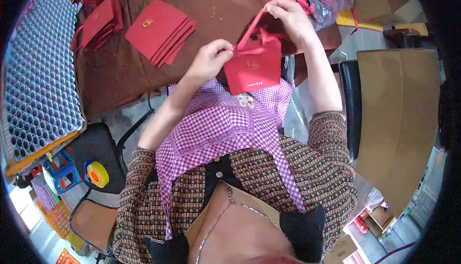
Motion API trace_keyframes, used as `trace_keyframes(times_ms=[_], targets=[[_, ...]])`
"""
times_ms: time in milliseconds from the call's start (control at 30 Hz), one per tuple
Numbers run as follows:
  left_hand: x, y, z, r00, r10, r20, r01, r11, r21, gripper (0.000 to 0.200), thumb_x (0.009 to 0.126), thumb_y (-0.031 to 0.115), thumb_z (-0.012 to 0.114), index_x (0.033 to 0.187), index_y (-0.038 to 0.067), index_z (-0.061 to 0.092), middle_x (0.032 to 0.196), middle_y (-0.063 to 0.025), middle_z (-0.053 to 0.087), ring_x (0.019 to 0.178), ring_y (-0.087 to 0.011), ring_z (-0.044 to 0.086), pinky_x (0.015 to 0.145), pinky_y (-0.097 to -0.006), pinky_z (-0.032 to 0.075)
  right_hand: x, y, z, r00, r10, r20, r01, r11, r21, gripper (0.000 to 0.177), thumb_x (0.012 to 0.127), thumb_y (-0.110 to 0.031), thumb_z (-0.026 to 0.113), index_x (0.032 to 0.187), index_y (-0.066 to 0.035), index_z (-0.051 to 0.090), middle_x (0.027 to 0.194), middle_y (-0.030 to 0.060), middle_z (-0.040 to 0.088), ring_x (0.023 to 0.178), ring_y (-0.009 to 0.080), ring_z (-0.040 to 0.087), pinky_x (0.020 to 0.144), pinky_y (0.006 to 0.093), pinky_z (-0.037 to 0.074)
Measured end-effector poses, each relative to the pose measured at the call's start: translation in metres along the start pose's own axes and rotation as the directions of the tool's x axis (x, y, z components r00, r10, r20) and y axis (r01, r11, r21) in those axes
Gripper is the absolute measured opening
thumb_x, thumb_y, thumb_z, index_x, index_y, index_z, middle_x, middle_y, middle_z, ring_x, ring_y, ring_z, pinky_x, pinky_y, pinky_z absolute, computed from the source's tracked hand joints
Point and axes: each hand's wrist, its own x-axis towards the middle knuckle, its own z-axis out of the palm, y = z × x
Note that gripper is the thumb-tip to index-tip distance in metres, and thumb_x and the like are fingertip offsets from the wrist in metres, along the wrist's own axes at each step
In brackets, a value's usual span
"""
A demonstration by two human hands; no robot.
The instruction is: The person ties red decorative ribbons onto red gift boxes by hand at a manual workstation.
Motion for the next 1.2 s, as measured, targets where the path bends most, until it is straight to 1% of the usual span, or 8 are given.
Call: trace_keyframes(times_ms=[200, 400, 533, 600, 800, 1000, 1067, 1200], targets=[[0.016, 0.003, -0.025, 0.973, -0.194, -0.127, 0.113, 0.875, -0.471, 0.014, 0.090, 0.015, 0.056, 0.096, 0.003, 0.058, 0.077, -0.0017, 0.059, 0.059, -0.0090, 0.056, 0.050, -0.0231, 0.045, -0.051, -0.051, -0.007, 0.839, -0.438, 0.324, 0.543, 0.626, -0.560, 0.054, 0.075, -0.030, 0.071, 0.122, -0.007, 0.057, 0.119, 0.0138, 0.059, 0.116, 0.0274, 0.052, 0.098, 0.0377, 0.038], [0.024, 0.013, -0.034, 0.980, -0.197, -0.003, 0.130, 0.658, -0.742, 0.020, 0.090, 0.021, 0.055, 0.098, 0.003, 0.057, 0.076, -0.0029, 0.060, 0.052, -0.0119, 0.054, 0.043, -0.0246, 0.044, -0.103, -0.072, 0.030, 0.838, -0.283, 0.466, 0.543, 0.339, -0.769, 0.067, 0.068, -0.009, 0.070, 0.131, -0.015, 0.049, 0.138, 0.0095, 0.045, 0.132, 0.0296, 0.036, 0.106, 0.0461, 0.029], [0.020, 0.030, -0.040, 0.992, -0.121, 0.037, 0.125, 0.898, -0.421, 0.048, 0.086, 0.030, 0.062, 0.123, 0.003, 0.049, 0.110, -0.0140, 0.057, 0.083, -0.0195, 0.061, 0.067, -0.0296, 0.052, -0.096, -0.070, 0.005, 0.833, -0.498, 0.243, 0.494, 0.468, -0.733, 0.043, 0.068, 0.006, 0.058, 0.109, -0.006, 0.063, 0.108, 0.0121, 0.065, 0.102, 0.0291, 0.061, 0.089, 0.0386, 0.046], [0.013, 0.045, -0.042, 0.855, 0.500, -0.136, -0.403, 0.807, 0.431, 0.075, 0.078, 0.031, 0.069, 0.137, 0.000, 0.035, 0.134, -0.0197, 0.043, 0.122, -0.0285, 0.047, 0.098, -0.0367, 0.042, -0.097, -0.089, -0.005, 0.858, -0.459, 0.233, 0.472, 0.523, -0.709, 0.043, 0.068, 0.007, 0.057, 0.108, -0.005, 0.063, 0.107, 0.0127, 0.065, 0.101, 0.0297, 0.061, 0.088, 0.0392, 0.046], [0.017, 0.066, -0.043, 0.861, 0.430, 0.274, -0.469, 0.878, 0.098, 0.122, 0.057, 0.016, 0.087, 0.147, 0.006, 0.006, 0.144, -0.0183, 0.034, 0.134, -0.0265, 0.032, 0.109, -0.0395, 0.029, -0.102, -0.127, -0.012, 0.789, -0.459, 0.408, 0.614, 0.575, -0.540, 0.026, 0.086, -0.011, 0.051, 0.105, 0.002, 0.062, 0.106, 0.0164, 0.064, 0.099, 0.0342, 0.061, 0.086, 0.0390, 0.047], [0.003, 0.065, -0.021, 0.828, 0.384, 0.410, -0.024, 0.754, -0.657, 0.087, 0.080, 0.003, 0.070, 0.147, 0.009, 0.016, 0.136, -0.0138, 0.044, 0.117, -0.0192, 0.048, 0.099, -0.0323, 0.040, -0.103, -0.147, -0.021, 0.701, -0.602, 0.382, 0.696, 0.695, -0.181, 0.036, 0.091, -0.030, 0.054, 0.096, 0.004, 0.063, 0.093, 0.0169, 0.068, 0.084, 0.0294, 0.066, 0.077, 0.0366, 0.050], [-0.005, 0.066, -0.017, 0.902, 0.313, 0.296, -0.225, 0.928, -0.298, 0.023, 0.086, 0.010, 0.062, 0.107, -0.001, 0.060, 0.108, -0.0097, 0.063, 0.098, -0.0186, 0.057, 0.092, -0.0317, 0.045, -0.106, -0.138, -0.028, 0.849, -0.447, 0.282, 0.520, 0.802, -0.295, 0.039, 0.088, -0.034, 0.061, 0.094, 0.005, 0.063, 0.085, 0.0138, 0.068, 0.075, 0.0231, 0.065, 0.070, 0.0327, 0.049], [-0.017, 0.082, -0.041, 0.898, 0.089, 0.431, -0.097, 0.995, -0.003, 0.021, 0.090, 0.017, 0.054, 0.098, -0.001, 0.059, 0.083, -0.0070, 0.065, 0.074, -0.0180, 0.059, 0.073, -0.0317, 0.047, -0.082, -0.147, -0.031, 0.912, -0.347, 0.217, 0.386, 0.906, -0.174, 0.037, 0.088, -0.032, 0.061, 0.095, 0.004, 0.063, 0.084, 0.0052, 0.066, 0.074, 0.0123, 0.058, 0.067, 0.0269, 0.044]])
